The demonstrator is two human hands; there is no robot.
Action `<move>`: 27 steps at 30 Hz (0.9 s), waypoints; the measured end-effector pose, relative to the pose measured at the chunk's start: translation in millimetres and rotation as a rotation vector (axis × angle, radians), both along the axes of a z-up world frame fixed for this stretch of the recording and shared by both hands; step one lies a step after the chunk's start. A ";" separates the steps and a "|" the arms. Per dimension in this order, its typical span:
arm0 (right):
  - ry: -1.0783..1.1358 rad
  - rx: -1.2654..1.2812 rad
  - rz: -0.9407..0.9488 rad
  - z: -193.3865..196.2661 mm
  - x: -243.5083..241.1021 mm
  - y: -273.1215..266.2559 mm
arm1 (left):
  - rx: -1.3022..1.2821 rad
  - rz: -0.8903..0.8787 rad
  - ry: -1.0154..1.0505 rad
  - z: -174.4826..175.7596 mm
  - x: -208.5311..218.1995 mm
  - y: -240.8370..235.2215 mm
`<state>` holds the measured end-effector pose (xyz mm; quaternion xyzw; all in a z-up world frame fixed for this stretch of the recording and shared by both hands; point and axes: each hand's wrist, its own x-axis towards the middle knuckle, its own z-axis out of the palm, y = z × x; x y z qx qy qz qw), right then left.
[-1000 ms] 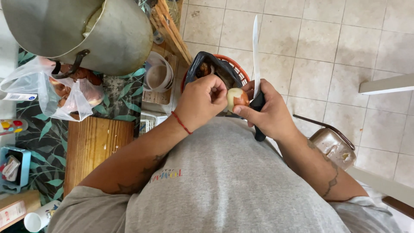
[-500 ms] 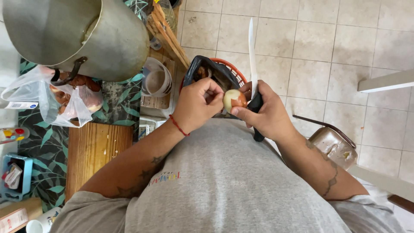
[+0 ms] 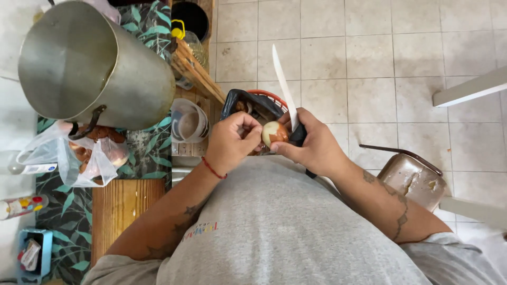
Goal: The person is peeling and cutting onions in a kitchen prep area.
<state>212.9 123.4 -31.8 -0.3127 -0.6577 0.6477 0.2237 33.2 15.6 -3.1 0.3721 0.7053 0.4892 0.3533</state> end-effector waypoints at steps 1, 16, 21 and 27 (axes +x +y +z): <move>0.007 0.003 -0.014 -1.1 0.2 -0.2 | 0.003 -0.014 0.007 -0.9 1.1 1.2; -0.227 0.095 -0.060 14.8 0.6 -11.9 | -0.030 -0.140 -0.220 -30.4 -20.9 -3.5; -0.252 0.143 -0.016 29.2 -7.4 -18.8 | 0.008 -0.120 -0.182 -41.9 -39.9 -2.9; -0.222 0.052 -0.047 28.5 -25.3 -20.4 | 0.036 -0.131 -0.203 -51.5 -55.5 -3.7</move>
